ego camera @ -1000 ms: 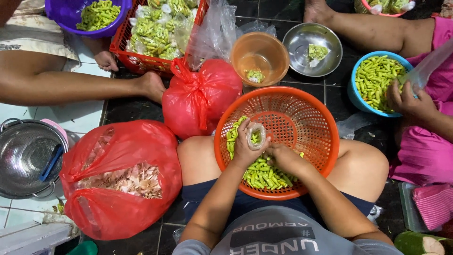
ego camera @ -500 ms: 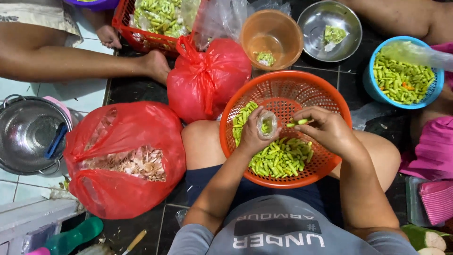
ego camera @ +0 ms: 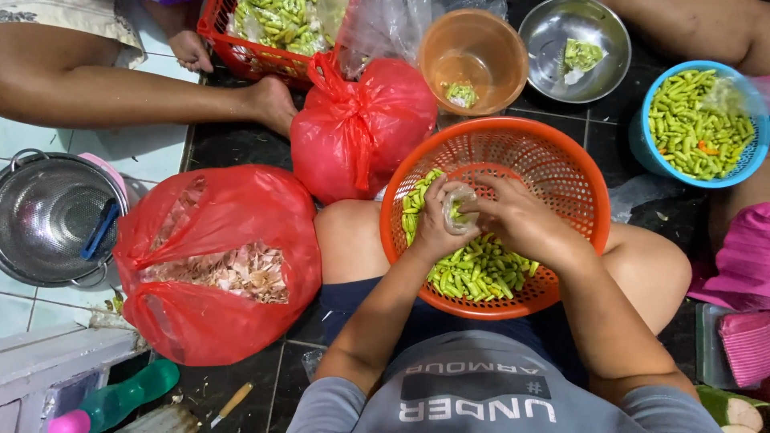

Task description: Workers are sitting on the floor, manually sorting and packing small green chilies into plastic bags.

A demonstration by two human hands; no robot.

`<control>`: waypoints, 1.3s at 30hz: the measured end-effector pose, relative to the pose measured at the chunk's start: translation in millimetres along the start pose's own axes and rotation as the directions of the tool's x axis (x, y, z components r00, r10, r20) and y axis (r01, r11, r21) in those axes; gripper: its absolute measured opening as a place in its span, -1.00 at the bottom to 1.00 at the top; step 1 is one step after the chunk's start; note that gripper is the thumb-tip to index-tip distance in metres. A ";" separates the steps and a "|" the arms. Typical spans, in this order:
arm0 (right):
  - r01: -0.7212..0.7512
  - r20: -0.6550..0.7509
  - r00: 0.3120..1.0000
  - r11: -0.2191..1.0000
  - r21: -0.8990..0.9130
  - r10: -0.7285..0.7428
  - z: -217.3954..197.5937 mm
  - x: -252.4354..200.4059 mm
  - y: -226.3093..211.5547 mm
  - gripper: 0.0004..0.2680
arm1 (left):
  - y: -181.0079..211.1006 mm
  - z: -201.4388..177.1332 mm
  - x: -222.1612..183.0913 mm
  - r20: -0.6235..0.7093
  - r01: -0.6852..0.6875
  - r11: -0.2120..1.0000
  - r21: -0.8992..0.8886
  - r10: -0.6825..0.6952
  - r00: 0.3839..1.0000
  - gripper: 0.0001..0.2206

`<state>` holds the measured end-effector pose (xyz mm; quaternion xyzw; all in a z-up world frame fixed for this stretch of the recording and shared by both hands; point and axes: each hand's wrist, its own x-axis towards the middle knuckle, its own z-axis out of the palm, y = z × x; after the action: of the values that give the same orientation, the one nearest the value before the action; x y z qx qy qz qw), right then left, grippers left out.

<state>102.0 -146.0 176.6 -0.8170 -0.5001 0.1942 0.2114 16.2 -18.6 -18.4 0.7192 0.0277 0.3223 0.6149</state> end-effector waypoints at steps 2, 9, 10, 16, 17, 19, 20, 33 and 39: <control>-0.009 0.043 0.999 0.986 -0.167 0.016 20.0 2.2 21.8 -0.76 | -0.6 -0.8 1.5 0.043 -0.025 1.000 -0.009 0.026 0.999 0.06; -0.120 -0.039 0.992 0.992 0.048 0.122 -1.6 0.6 26.8 -0.91 | 4.4 -10.9 7.1 0.147 -0.018 1.000 -0.013 0.020 0.989 0.09; -0.104 -0.102 0.988 0.983 0.154 0.120 -4.8 -0.1 30.0 -0.92 | -4.6 -9.6 0.8 0.203 0.130 0.991 -0.040 -0.120 0.972 -0.16; -0.053 -0.208 0.967 0.911 0.409 0.149 -14.6 -1.0 33.6 -0.88 | 9.2 -13.9 5.9 0.374 0.498 0.683 -0.534 -0.338 0.864 -0.51; -0.063 -0.201 0.961 0.856 0.513 0.191 -15.5 -1.7 31.6 -0.77 | 5.8 -14.8 3.3 0.395 0.519 0.639 -0.568 -0.342 0.853 -0.50; -0.090 -0.090 0.987 0.913 0.398 0.137 -35.1 4.8 -1.0 -0.52 | -4.9 -11.7 -1.6 0.410 0.506 0.673 -0.540 -0.315 0.856 -0.48; -0.103 0.030 0.995 0.956 0.276 0.098 -45.2 7.3 -16.9 -0.27 | -10.1 -9.6 -3.8 0.427 0.493 0.703 -0.512 -0.289 0.857 -0.47; -0.055 -0.543 0.807 0.944 0.326 0.234 -99.7 -49.8 50.9 -0.87 | 22.2 -15.1 12.8 0.582 0.508 0.861 0.013 -0.420 0.696 -0.52; 0.260 -0.675 0.608 0.699 0.666 0.417 -9.2 -46.3 106.0 -0.51 | 22.0 -14.1 7.0 0.598 0.558 0.766 -0.320 -0.293 0.746 -0.55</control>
<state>165.1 -232.4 132.0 -0.6900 -0.1977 0.0006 0.6963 6.8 -8.7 5.0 0.5754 -0.0494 -0.0402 0.8154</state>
